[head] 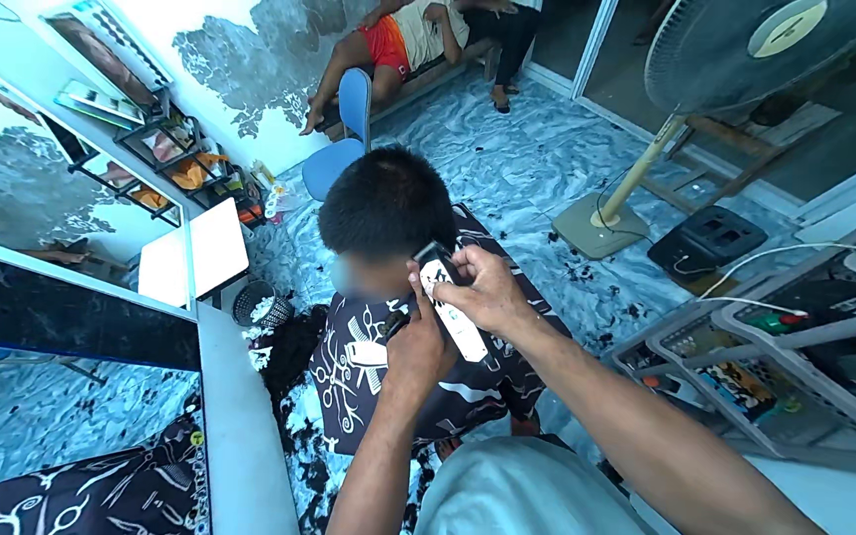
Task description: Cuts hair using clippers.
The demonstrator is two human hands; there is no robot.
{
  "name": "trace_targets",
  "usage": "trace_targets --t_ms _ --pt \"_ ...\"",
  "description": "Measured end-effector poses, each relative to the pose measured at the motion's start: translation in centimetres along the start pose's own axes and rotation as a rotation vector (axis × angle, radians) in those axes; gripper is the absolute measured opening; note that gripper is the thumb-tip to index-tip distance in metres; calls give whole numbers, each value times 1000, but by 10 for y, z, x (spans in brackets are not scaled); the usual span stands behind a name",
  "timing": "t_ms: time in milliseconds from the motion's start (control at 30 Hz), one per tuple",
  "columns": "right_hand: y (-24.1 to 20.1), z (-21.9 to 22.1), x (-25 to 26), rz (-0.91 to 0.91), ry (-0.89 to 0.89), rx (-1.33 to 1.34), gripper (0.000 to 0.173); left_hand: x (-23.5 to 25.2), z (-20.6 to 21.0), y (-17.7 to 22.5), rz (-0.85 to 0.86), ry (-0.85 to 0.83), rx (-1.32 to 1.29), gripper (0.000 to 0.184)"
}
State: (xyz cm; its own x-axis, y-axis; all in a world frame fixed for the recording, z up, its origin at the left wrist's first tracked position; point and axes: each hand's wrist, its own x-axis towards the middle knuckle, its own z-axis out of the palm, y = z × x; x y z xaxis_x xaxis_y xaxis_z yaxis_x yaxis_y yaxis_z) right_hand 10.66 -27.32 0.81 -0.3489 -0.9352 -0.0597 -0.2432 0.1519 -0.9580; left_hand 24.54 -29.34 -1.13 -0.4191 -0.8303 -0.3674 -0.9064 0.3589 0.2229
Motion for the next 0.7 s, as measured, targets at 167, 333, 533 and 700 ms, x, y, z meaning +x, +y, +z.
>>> trace_targets --t_ms 167,333,533,700 --pt "-4 5 2 -58 -7 56 43 -2 -7 0 6 -39 -4 94" --pt "-3 2 1 14 16 36 39 1 -4 2 0 -26 -17 94" --pt "-4 3 -2 6 27 -11 40 2 -2 -1 2 -21 -25 89" --pt "-3 5 0 -82 18 47 41 3 -1 -1 8 -26 -28 84"
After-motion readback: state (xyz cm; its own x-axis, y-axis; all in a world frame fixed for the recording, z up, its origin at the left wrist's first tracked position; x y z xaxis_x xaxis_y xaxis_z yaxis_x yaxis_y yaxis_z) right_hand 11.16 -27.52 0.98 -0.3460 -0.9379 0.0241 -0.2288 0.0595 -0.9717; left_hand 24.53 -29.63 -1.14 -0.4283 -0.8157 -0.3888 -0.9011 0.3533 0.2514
